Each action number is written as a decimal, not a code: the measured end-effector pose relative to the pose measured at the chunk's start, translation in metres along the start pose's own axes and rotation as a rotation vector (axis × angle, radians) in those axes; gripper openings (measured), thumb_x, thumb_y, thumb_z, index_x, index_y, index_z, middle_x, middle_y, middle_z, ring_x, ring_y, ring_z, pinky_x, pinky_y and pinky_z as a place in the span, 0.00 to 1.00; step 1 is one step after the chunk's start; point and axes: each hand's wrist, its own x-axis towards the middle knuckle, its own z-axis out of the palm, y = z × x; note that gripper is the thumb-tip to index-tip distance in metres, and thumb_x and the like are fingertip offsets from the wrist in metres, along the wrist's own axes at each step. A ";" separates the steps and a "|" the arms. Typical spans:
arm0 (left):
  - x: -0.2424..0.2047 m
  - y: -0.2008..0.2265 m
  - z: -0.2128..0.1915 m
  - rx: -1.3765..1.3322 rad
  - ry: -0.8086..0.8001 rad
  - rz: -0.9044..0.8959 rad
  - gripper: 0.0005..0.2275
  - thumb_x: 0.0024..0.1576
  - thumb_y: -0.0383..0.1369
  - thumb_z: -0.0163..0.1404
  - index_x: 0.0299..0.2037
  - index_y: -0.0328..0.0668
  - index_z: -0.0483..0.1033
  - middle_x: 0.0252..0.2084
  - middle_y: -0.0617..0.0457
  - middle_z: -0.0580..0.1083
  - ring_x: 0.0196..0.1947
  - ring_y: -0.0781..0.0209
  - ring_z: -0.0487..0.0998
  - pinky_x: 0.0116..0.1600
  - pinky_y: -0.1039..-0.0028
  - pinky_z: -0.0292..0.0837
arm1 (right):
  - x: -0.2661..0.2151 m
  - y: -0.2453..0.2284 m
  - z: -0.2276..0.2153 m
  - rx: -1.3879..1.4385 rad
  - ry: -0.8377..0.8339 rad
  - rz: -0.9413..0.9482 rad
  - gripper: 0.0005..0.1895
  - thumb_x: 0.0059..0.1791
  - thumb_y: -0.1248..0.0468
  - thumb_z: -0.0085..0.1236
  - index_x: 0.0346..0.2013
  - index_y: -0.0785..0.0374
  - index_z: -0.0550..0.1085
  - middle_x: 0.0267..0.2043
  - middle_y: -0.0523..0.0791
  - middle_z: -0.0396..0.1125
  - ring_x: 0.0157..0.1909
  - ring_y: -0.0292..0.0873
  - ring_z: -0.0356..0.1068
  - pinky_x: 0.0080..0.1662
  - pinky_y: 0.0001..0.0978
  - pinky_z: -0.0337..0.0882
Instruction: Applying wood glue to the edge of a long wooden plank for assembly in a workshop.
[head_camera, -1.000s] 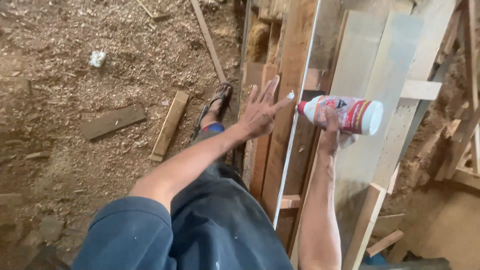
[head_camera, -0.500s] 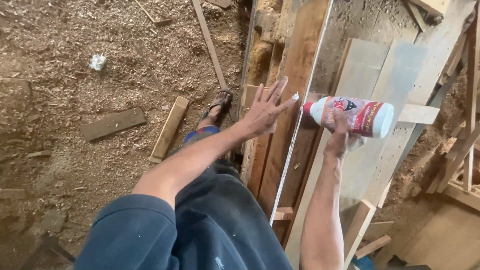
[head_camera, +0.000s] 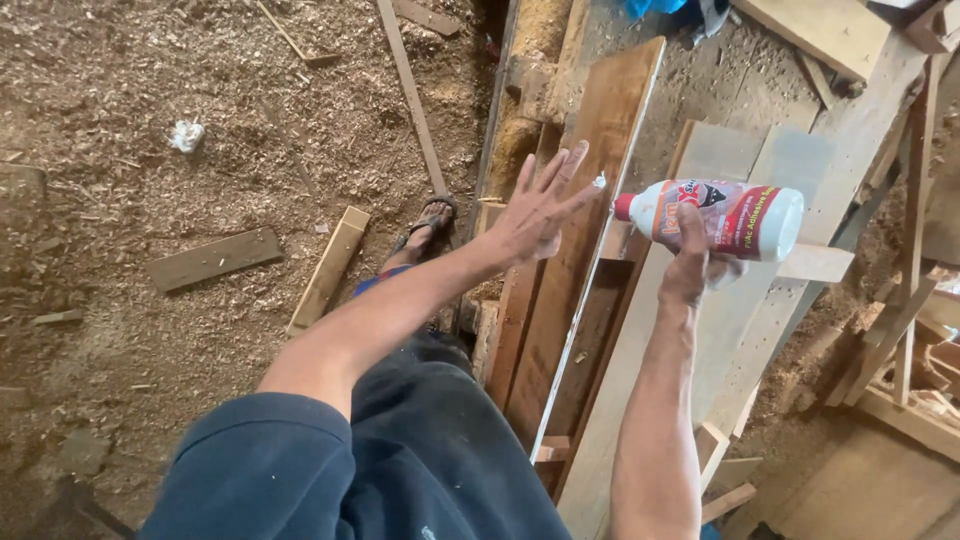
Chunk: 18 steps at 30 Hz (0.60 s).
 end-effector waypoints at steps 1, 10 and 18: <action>0.004 -0.002 0.002 0.005 -0.003 -0.016 0.41 0.43 0.23 0.57 0.72 0.62 0.62 0.79 0.38 0.38 0.78 0.38 0.48 0.73 0.31 0.44 | 0.005 0.002 0.003 -0.008 -0.004 -0.028 0.30 0.46 0.52 0.72 0.56 0.61 0.71 0.50 0.47 0.70 0.53 0.45 0.74 0.43 0.36 0.89; 0.034 -0.011 -0.016 0.006 -0.022 -0.046 0.43 0.43 0.24 0.59 0.74 0.60 0.59 0.80 0.42 0.35 0.79 0.40 0.45 0.75 0.33 0.43 | 0.055 0.002 0.029 0.006 -0.064 -0.124 0.31 0.48 0.52 0.72 0.58 0.63 0.68 0.50 0.50 0.70 0.53 0.49 0.75 0.44 0.41 0.89; 0.070 -0.027 -0.027 0.014 -0.072 -0.090 0.44 0.46 0.25 0.59 0.76 0.60 0.54 0.80 0.43 0.34 0.79 0.40 0.44 0.76 0.34 0.41 | 0.093 -0.006 0.051 -0.025 -0.061 -0.239 0.30 0.49 0.55 0.73 0.57 0.65 0.67 0.50 0.50 0.70 0.52 0.48 0.75 0.42 0.44 0.89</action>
